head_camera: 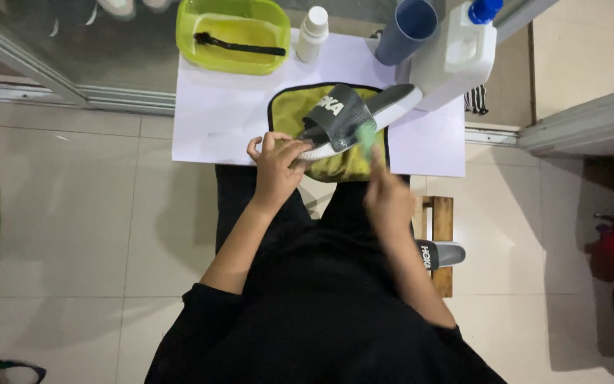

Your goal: The person scrubs a gray HOKA slide sandal with a green brush, repeatedly dipping the brush into a yellow container of soapy water. The person cleans the upper strap and the footbed of the slide, then places it on a wooden stand.

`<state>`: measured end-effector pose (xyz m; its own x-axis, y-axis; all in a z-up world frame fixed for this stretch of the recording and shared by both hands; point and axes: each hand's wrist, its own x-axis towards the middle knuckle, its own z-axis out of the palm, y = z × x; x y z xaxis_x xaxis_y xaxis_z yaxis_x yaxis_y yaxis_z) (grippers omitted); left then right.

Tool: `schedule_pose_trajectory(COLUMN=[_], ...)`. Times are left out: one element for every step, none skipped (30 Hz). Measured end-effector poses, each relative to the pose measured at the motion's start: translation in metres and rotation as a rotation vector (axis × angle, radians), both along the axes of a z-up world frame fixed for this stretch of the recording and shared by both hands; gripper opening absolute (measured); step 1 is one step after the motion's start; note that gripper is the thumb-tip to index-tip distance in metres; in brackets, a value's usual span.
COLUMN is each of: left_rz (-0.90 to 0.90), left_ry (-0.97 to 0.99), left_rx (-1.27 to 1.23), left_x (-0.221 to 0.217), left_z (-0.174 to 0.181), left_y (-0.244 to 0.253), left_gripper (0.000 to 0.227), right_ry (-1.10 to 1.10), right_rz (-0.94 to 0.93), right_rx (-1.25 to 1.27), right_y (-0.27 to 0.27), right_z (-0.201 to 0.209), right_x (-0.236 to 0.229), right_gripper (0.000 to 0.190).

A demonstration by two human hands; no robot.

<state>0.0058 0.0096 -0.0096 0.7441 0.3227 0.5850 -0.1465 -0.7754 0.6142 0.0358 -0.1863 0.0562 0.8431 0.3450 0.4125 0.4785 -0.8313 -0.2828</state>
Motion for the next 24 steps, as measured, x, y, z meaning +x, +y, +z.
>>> schedule_pose_trajectory(left_rz=[-0.005,0.008,0.02,0.023,0.016,0.006,0.006,-0.007,-0.019,-0.021,0.0,0.012,0.002,0.001,-0.001,-0.005,-0.011,-0.012,-0.011,-0.014,-0.017,-0.017,-0.015,-0.005], left_ry=[0.003,0.0,-0.004,-0.011,0.003,0.022,0.021,0.012,0.004,0.004,-0.001,-0.01,-0.014,-0.002,0.011,0.012,0.011,0.012,0.014,0.008,0.002,-0.002,0.002,-0.003], left_rx=[0.0,0.017,0.033,0.034,0.031,0.029,0.031,0.044,0.058,0.058,0.081,0.104,0.103,0.103,0.104,0.106,0.128,0.149,0.149,0.133,0.117,0.112,0.128,0.152], left_x=[-0.002,-0.002,-0.001,-0.002,-0.003,-0.006,-0.007,-0.006,-0.006,-0.006,-0.006,-0.004,-0.008,-0.009,-0.009,-0.009,-0.01,-0.011,-0.012,-0.012,-0.012,-0.014,-0.015,-0.012], left_z=[-0.001,-0.001,-0.001,0.003,0.008,0.012,0.009,0.006,0.003,0.002,0.001,-0.001,0.002,0.007,0.012,0.012,0.012,0.01,0.01,0.011,0.011,0.009,0.007,0.008], left_y=[-0.002,-0.004,-0.005,-0.005,-0.004,-0.002,-0.002,-0.002,-0.001,-0.001,-0.002,-0.004,-0.007,-0.006,-0.004,-0.003,-0.002,-0.001,-0.002,-0.004,-0.006,-0.007,-0.008,-0.005], left_gripper=[0.023,0.023,0.023,0.023,0.024,0.026,0.026,0.025,0.025,0.025,0.026,0.028,0.028,0.027,0.027,0.027,0.027,0.028,0.028,0.029,0.03,0.03,0.029,0.028], right_ry=[0.003,0.008,0.013,0.006,-0.054,-0.11,-0.111,-0.144,-0.177,-0.177,-0.079,0.015,0.011,-0.017,-0.045,-0.044,-0.076,-0.107,-0.105,-0.008,0.089,0.085,0.0,-0.094], right_rz=[-0.005,-0.003,-0.002,0.001,0.089,0.174,0.174,0.154,0.133,0.132,0.069,-0.003,-0.013,0.063,0.138,0.134,0.152,0.175,0.176,0.047,-0.082,-0.083,-0.01,0.072], right_rx=[0.0,0.04,0.08,0.081,0.055,0.03,0.032,0.014,-0.004,-0.004,0.082,0.167,0.167,0.097,0.026,0.028,0.023,0.017,0.017,0.058,0.1,0.094,0.08,0.073], right_y=[0.0,0.0,0.0,0.004,0.008,0.013,0.009,0.006,0.002,0.003,0.004,0.003,0.002,0.006,0.01,0.011,0.011,0.012,0.008,0.002,-0.004,-0.003,-0.003,0.002], right_z=[-0.002,-0.004,-0.005,-0.006,-0.008,-0.01,-0.009,-0.007,-0.006,-0.005,-0.005,-0.004,-0.014,-0.023,-0.032,-0.023,-0.014,-0.005,-0.01,-0.013,-0.016,-0.018,-0.019,-0.018], right_x=[0.002,0.007,0.011,-0.002,-0.014,-0.03,-0.019,-0.007,0.005,0.013,0.02,0.028,0.011,-0.001,-0.012,-0.012,-0.012,-0.011,0.004,0.019,0.035,0.024,0.013,0.007], right_gripper=[0.043,0.045,0.047,0.047,0.042,0.037,0.037,0.036,0.035,0.035,0.037,0.04,0.04,0.027,0.016,0.016,0.015,0.013,0.013,0.023,0.035,0.035,0.032,0.029])
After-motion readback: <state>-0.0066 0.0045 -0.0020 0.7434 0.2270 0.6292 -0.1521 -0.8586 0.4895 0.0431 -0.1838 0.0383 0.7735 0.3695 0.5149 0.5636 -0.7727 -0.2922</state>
